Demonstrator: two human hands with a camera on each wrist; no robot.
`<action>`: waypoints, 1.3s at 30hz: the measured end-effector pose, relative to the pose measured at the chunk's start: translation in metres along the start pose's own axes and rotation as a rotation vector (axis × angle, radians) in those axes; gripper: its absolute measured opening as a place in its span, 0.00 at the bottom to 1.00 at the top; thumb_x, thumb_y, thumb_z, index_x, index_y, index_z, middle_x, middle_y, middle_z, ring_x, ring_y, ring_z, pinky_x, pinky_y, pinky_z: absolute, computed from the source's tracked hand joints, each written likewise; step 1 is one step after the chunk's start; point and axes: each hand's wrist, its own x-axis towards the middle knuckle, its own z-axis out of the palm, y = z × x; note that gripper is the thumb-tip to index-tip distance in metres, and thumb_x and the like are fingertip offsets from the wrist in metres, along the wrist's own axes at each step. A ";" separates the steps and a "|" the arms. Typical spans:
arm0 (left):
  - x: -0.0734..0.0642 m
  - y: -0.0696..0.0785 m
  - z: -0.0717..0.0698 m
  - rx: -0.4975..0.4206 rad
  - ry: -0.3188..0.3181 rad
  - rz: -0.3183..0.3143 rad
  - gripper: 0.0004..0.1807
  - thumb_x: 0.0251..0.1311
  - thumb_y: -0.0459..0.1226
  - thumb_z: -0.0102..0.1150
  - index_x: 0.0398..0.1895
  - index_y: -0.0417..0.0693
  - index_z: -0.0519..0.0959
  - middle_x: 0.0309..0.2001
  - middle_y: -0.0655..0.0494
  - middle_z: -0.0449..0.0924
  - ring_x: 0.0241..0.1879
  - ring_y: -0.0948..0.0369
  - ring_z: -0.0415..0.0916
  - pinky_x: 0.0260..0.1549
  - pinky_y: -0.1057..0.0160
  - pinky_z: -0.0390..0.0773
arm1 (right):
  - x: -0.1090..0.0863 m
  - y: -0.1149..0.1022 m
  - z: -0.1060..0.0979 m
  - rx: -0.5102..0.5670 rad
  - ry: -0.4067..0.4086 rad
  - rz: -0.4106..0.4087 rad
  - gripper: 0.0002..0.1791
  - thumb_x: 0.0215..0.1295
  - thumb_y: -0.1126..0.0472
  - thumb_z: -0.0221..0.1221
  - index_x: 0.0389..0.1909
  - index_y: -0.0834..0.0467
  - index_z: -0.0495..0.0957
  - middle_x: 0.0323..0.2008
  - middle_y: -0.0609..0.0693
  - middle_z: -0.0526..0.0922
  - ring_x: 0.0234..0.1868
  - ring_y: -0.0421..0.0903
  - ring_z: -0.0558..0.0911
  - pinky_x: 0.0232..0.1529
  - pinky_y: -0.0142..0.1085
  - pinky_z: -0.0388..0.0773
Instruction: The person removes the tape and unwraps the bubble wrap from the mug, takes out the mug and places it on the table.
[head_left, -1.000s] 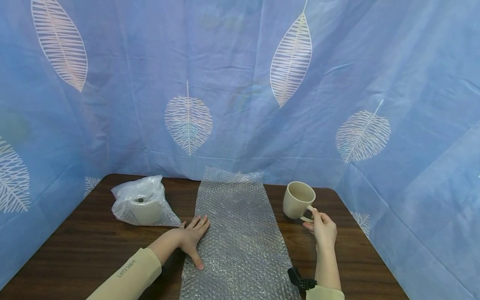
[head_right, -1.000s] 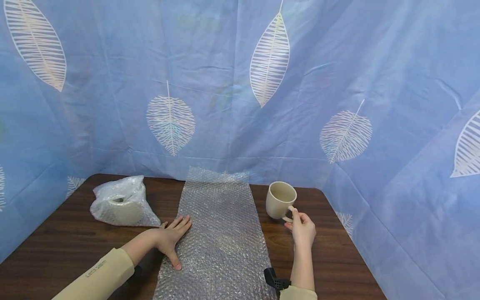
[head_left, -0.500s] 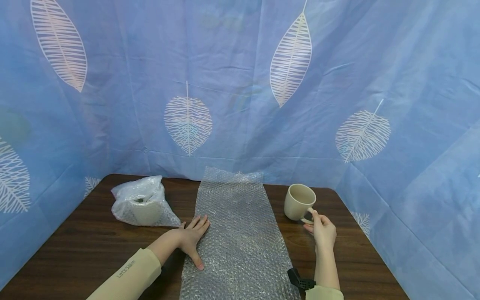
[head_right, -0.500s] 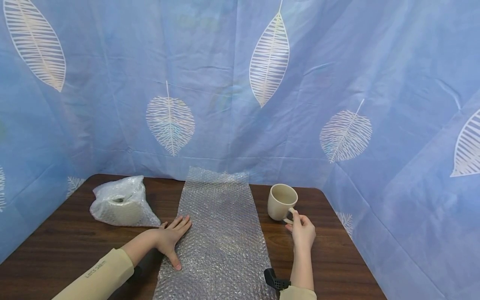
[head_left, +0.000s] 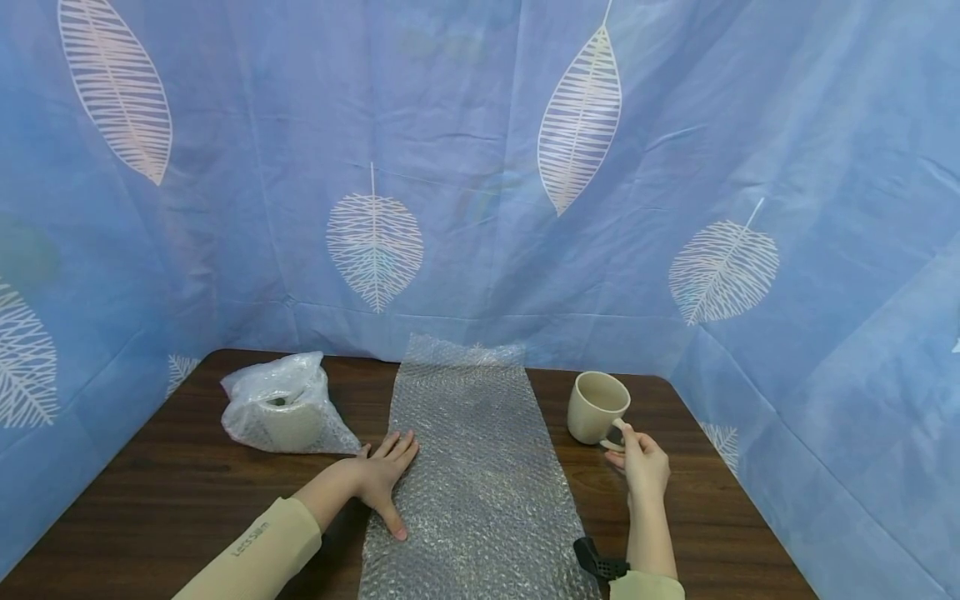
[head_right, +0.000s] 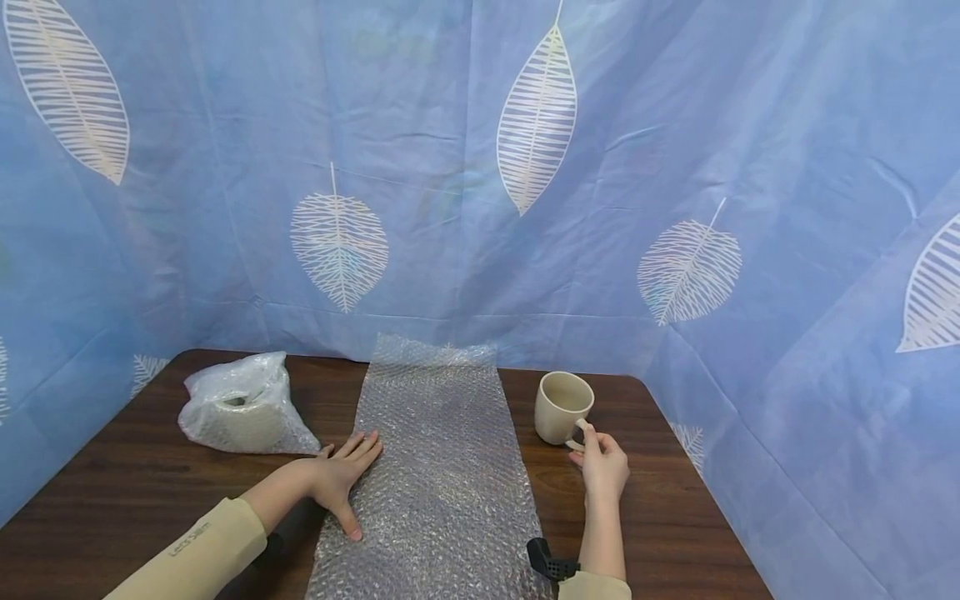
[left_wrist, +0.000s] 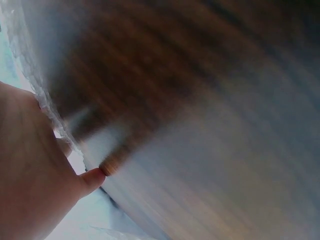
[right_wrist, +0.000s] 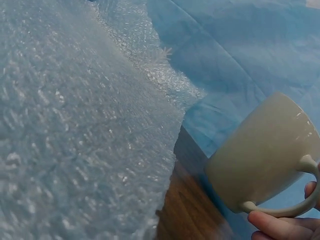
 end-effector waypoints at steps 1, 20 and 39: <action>0.000 0.000 0.000 0.000 0.001 0.000 0.73 0.33 0.63 0.75 0.77 0.44 0.41 0.76 0.47 0.30 0.73 0.48 0.26 0.62 0.33 0.40 | 0.000 0.001 0.000 0.001 0.000 0.001 0.27 0.72 0.46 0.49 0.42 0.71 0.72 0.52 0.71 0.73 0.30 0.46 0.86 0.38 0.38 0.81; 0.001 -0.002 0.001 -0.008 0.006 0.008 0.73 0.33 0.63 0.75 0.77 0.44 0.40 0.76 0.47 0.30 0.73 0.48 0.26 0.62 0.33 0.40 | 0.002 0.005 -0.001 0.001 -0.022 0.024 0.25 0.73 0.49 0.49 0.45 0.72 0.71 0.36 0.62 0.81 0.28 0.47 0.86 0.33 0.36 0.81; -0.002 0.001 0.000 -0.059 0.028 0.036 0.74 0.33 0.59 0.77 0.76 0.38 0.40 0.75 0.41 0.29 0.73 0.46 0.24 0.60 0.30 0.36 | 0.000 -0.009 -0.009 -0.085 -0.148 0.110 0.27 0.74 0.46 0.44 0.46 0.71 0.69 0.37 0.66 0.81 0.33 0.49 0.86 0.36 0.39 0.81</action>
